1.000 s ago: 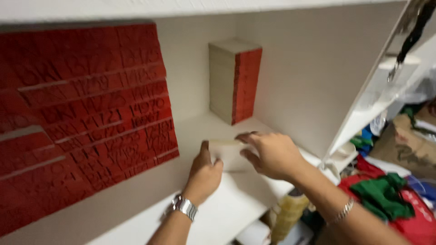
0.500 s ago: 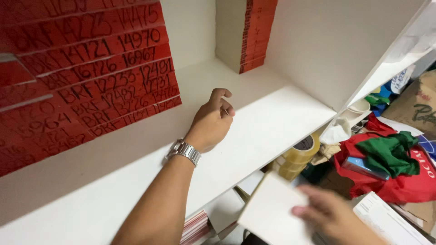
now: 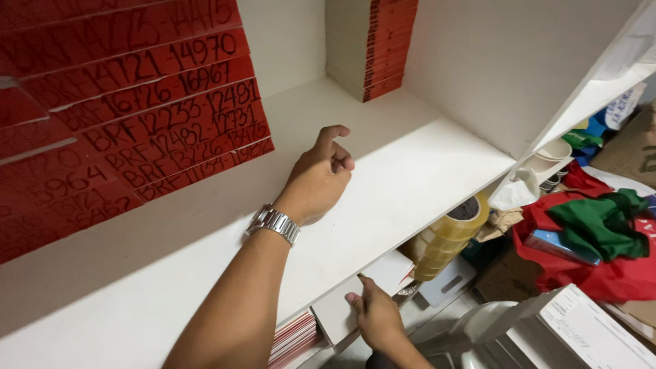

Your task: The person organizes small notebooks on a white shelf by hand, picking them up from a pile and stacking them vertically in a row.

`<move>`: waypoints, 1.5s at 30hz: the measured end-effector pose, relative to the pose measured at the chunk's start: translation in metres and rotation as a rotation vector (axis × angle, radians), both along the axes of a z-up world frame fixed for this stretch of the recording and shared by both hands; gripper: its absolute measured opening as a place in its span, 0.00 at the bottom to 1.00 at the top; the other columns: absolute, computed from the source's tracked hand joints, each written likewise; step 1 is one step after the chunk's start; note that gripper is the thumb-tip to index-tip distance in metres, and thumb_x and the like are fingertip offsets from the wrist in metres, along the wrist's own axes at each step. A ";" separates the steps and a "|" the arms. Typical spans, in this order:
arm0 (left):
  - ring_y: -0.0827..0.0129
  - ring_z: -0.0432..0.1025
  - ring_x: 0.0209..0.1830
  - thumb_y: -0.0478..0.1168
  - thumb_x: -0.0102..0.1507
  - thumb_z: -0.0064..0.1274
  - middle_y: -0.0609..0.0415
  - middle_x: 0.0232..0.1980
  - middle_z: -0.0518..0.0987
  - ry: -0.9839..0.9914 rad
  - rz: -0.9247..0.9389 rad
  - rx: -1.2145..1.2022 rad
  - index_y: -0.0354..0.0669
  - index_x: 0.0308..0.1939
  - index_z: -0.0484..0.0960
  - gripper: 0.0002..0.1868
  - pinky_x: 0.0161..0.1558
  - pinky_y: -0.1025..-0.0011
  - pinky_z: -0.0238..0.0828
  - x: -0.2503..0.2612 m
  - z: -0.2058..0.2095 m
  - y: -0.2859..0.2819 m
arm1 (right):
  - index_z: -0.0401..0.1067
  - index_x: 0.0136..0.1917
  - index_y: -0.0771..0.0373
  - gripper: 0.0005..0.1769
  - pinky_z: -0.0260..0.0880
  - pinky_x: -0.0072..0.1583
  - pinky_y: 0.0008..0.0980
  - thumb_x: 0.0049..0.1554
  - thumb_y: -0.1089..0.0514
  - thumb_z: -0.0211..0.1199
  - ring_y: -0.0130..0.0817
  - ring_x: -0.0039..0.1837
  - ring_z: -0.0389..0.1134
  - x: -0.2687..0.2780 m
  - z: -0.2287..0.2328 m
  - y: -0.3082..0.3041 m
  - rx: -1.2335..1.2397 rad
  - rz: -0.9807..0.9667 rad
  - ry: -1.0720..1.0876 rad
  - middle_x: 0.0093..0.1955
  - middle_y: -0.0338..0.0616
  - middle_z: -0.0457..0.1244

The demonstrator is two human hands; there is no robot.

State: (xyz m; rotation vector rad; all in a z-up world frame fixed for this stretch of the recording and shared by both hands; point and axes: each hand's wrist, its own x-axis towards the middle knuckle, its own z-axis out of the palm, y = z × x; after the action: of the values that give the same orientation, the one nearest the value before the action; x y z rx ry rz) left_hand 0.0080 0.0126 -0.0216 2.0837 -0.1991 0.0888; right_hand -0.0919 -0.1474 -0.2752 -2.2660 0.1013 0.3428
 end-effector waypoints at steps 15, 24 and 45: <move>0.72 0.72 0.38 0.33 0.56 0.37 0.64 0.41 0.79 -0.026 -0.014 0.053 0.58 0.68 0.63 0.34 0.45 0.69 0.70 0.000 -0.001 0.000 | 0.64 0.71 0.47 0.28 0.56 0.72 0.52 0.59 0.41 0.57 0.43 0.75 0.59 -0.007 -0.024 0.018 -0.049 -0.165 -0.040 0.71 0.38 0.64; 0.71 0.73 0.39 0.34 0.56 0.38 0.66 0.42 0.80 -0.012 -0.001 0.073 0.59 0.69 0.63 0.35 0.46 0.68 0.70 0.000 0.002 0.000 | 0.65 0.64 0.51 0.32 0.63 0.63 0.59 0.50 0.42 0.71 0.48 0.69 0.57 0.006 0.025 0.008 -0.346 0.031 -0.185 0.70 0.42 0.56; 0.71 0.73 0.40 0.35 0.56 0.38 0.66 0.43 0.78 -0.003 -0.037 0.118 0.58 0.71 0.61 0.37 0.45 0.68 0.71 0.000 0.000 0.000 | 0.67 0.47 0.58 0.23 0.71 0.49 0.45 0.42 0.48 0.69 0.46 0.59 0.68 0.036 0.114 0.056 -0.897 1.288 0.171 0.52 0.46 0.68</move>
State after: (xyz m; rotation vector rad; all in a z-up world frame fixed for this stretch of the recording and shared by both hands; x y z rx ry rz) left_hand 0.0077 0.0130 -0.0216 2.1960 -0.2503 0.0591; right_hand -0.0562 -0.0910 -0.1611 -2.8418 -1.4206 1.3537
